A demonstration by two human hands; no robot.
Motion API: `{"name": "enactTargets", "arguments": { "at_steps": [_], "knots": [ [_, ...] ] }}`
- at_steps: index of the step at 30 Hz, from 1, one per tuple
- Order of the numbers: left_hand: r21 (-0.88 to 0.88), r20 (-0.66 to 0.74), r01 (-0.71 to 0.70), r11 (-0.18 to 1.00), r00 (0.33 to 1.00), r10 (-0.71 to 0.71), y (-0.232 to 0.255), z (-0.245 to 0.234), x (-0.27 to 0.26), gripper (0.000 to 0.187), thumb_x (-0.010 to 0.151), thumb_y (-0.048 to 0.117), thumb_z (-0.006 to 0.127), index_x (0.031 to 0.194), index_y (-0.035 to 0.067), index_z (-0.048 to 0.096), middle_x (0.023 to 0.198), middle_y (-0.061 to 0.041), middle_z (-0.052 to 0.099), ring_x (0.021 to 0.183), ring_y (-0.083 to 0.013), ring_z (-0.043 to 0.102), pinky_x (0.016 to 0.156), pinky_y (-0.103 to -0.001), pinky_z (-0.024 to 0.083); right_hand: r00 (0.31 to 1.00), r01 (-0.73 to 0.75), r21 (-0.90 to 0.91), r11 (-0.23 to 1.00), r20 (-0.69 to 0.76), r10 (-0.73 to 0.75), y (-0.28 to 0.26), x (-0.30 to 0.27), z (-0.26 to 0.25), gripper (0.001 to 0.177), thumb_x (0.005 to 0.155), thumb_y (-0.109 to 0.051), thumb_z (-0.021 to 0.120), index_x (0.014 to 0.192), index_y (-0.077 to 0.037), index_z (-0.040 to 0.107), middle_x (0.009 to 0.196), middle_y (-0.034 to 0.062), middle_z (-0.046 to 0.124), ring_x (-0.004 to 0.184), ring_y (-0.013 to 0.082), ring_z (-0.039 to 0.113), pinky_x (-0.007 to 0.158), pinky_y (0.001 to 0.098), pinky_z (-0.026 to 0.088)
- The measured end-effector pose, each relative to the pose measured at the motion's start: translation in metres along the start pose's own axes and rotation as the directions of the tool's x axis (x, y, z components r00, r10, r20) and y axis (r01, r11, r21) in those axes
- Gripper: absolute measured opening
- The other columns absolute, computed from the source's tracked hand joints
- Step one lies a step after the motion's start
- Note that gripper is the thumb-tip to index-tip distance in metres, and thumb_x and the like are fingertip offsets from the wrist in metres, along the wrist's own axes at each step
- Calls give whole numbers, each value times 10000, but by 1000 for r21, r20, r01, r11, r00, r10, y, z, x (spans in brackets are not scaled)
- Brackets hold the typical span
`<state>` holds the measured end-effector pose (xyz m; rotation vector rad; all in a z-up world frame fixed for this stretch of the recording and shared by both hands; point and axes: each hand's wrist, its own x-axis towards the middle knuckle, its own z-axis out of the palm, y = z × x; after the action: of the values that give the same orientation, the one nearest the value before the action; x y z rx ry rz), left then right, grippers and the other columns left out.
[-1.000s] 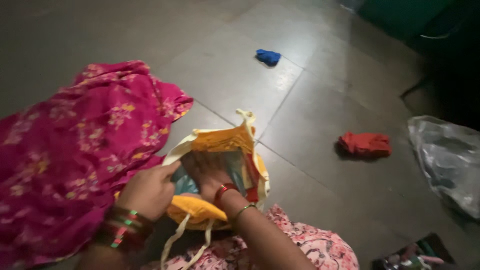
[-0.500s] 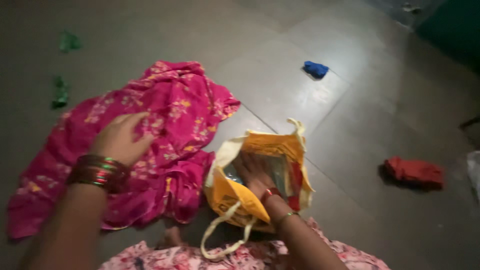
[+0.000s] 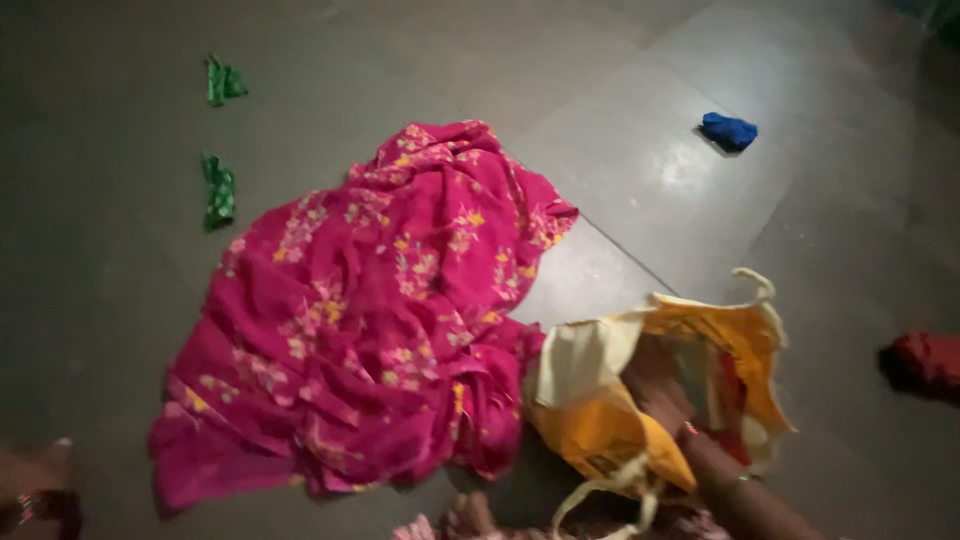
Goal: The person sits on the floor and places folded clothes one at a time into a yellow tote bag, pressing them down to fit. They then pick up a large pink floral garment and fold it by gathering and aligning its edges.
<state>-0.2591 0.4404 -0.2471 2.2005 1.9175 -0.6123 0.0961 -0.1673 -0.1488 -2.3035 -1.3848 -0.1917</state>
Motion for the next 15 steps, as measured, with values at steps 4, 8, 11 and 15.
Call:
{"name": "enactTargets", "arguments": {
  "at_steps": [4, 8, 11, 15],
  "knots": [
    [-37, 28, -35, 999, 999, 36, 19, 2, 22, 541, 977, 352, 672, 1433, 83, 560, 1402, -168, 566, 1236, -334, 593, 1015, -499, 515, 997, -66, -23, 998, 39, 67, -18, -4, -11, 780, 817, -602, 591, 1452, -155, 512, 1574, 166, 382, 1472, 417, 305, 1181, 568, 210],
    [-64, 55, -60, 996, 996, 64, 34, 12, 49, 504, 989, 325, 663, 1414, 71, 566, 1368, -168, 577, 1208, -325, 603, 1001, -487, 521, 991, -117, -49, 992, 66, 120, -22, 2, -4, 773, 817, -595, 599, 1445, -151, 521, 1574, 172, 384, 1471, 421, 303, 1182, 569, 208],
    [-57, 86, -89, 994, 992, 94, 42, 33, 62, 477, 999, 305, 656, 1400, 61, 570, 1342, -168, 586, 1187, -318, 611, 991, -478, 526, 982, -160, -66, 985, 88, 165, -24, -2, 6, 767, 817, -590, 605, 1439, -149, 528, 1573, 175, 386, 1471, 425, 302, 1182, 571, 206],
    [-46, 130, -133, 990, 982, 138, 49, 59, 54, 441, 1012, 278, 647, 1381, 48, 575, 1308, -168, 598, 1160, -309, 621, 977, -466, 533, 973, -195, -103, 975, 103, 205, -22, -9, 1, 759, 817, -584, 614, 1432, -145, 537, 1573, 181, 388, 1470, 429, 300, 1183, 573, 203]
  ]
}}
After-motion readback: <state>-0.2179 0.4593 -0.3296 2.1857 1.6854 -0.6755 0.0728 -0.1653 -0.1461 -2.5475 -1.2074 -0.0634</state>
